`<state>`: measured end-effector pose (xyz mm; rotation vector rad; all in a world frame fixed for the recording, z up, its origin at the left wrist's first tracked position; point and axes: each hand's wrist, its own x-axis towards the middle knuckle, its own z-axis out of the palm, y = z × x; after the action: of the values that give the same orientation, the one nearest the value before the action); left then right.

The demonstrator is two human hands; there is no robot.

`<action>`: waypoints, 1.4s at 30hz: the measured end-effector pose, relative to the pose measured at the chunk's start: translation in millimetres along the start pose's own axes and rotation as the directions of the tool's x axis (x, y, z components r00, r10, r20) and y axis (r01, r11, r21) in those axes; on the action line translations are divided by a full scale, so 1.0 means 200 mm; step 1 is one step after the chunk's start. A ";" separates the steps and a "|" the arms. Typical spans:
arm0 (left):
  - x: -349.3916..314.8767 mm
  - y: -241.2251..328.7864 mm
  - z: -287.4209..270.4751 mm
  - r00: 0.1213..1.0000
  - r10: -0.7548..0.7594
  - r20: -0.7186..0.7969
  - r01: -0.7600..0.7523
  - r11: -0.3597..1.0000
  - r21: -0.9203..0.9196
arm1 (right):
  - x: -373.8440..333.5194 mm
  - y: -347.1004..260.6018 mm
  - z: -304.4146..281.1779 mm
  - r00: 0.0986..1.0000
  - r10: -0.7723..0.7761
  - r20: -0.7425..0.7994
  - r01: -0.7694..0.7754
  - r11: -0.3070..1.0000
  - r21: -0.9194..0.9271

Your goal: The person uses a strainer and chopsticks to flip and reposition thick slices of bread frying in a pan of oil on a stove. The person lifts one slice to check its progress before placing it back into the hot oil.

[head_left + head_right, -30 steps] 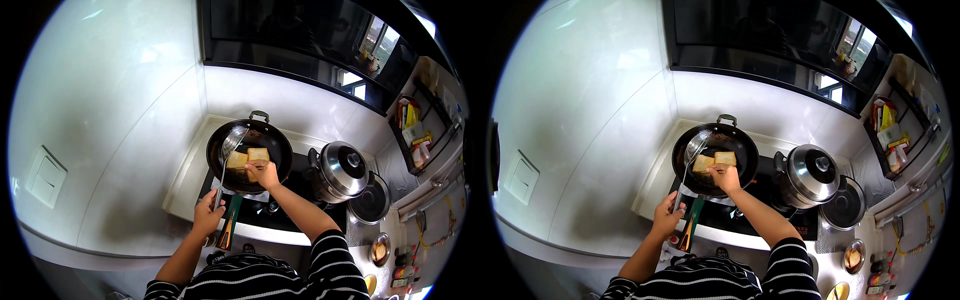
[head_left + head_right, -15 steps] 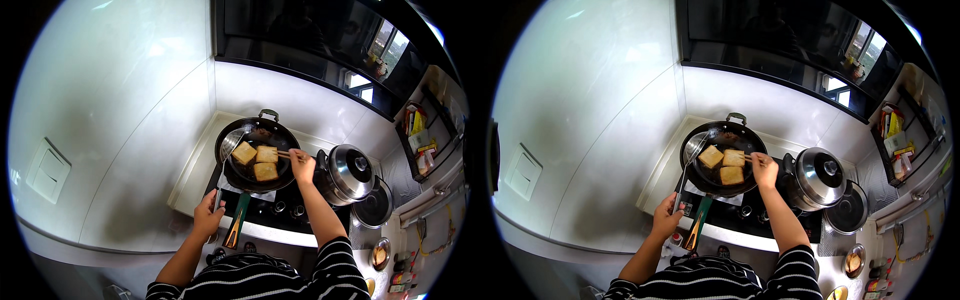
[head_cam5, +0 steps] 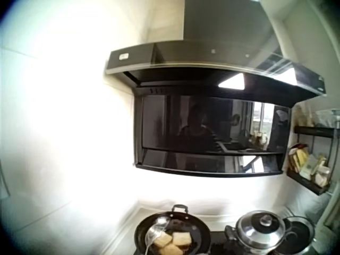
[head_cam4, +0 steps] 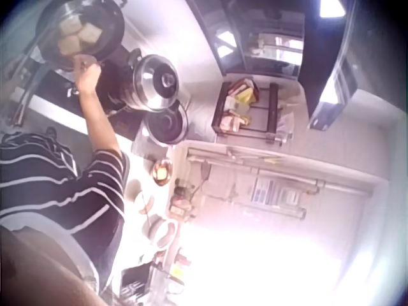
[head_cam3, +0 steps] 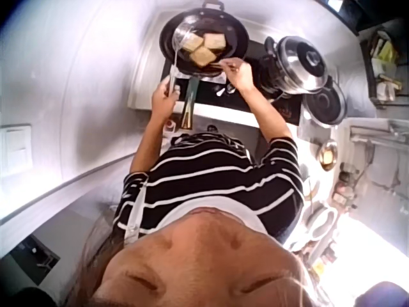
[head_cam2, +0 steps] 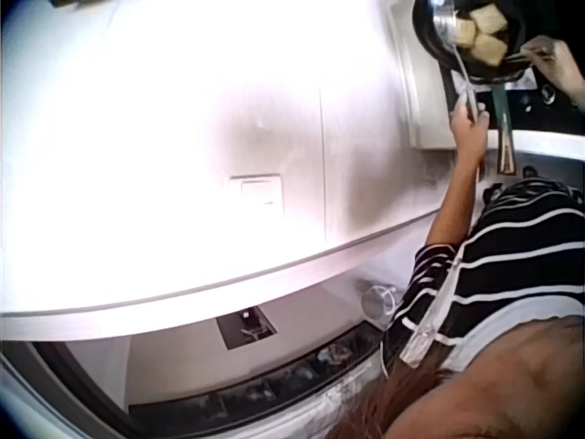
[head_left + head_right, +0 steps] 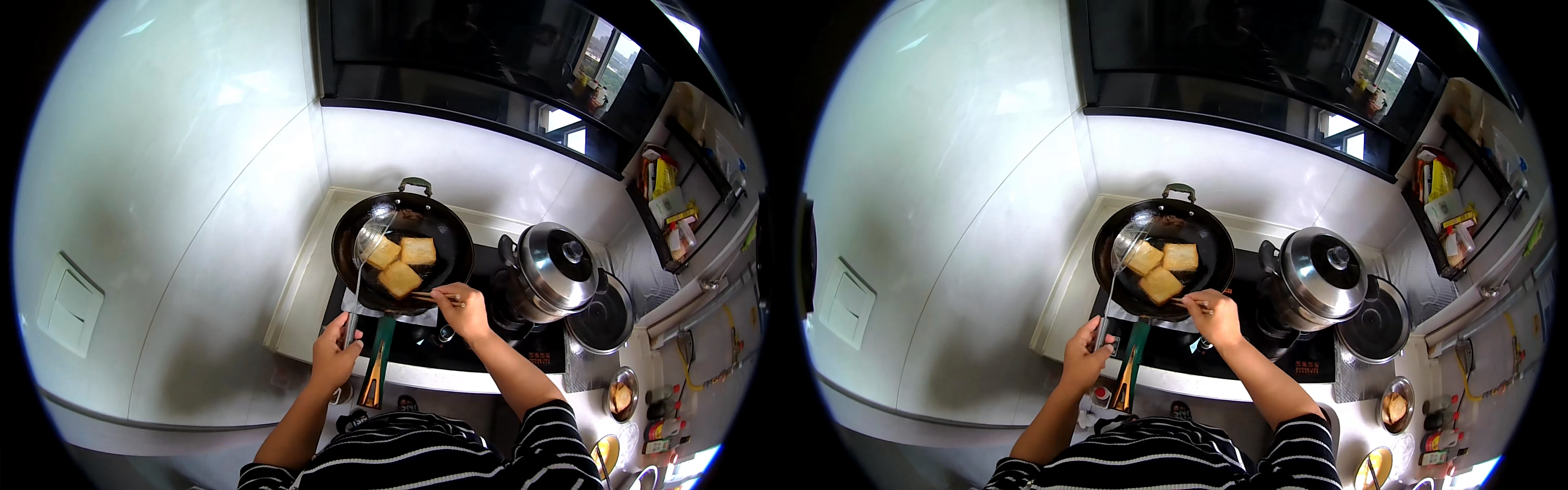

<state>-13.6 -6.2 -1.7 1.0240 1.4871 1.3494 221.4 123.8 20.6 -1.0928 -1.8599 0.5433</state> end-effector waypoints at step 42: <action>0.42 0.02 0.16 0.974 0.227 -0.022 -0.226 0.974 0.035 | 0.09 -0.02 -0.04 0.992 0.072 0.099 -0.085 0.988 0.129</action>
<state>-7.3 84.5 -5.5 1.2309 1.4481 1.5060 222.3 136.3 34.6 -1.0708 -1.8387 0.7655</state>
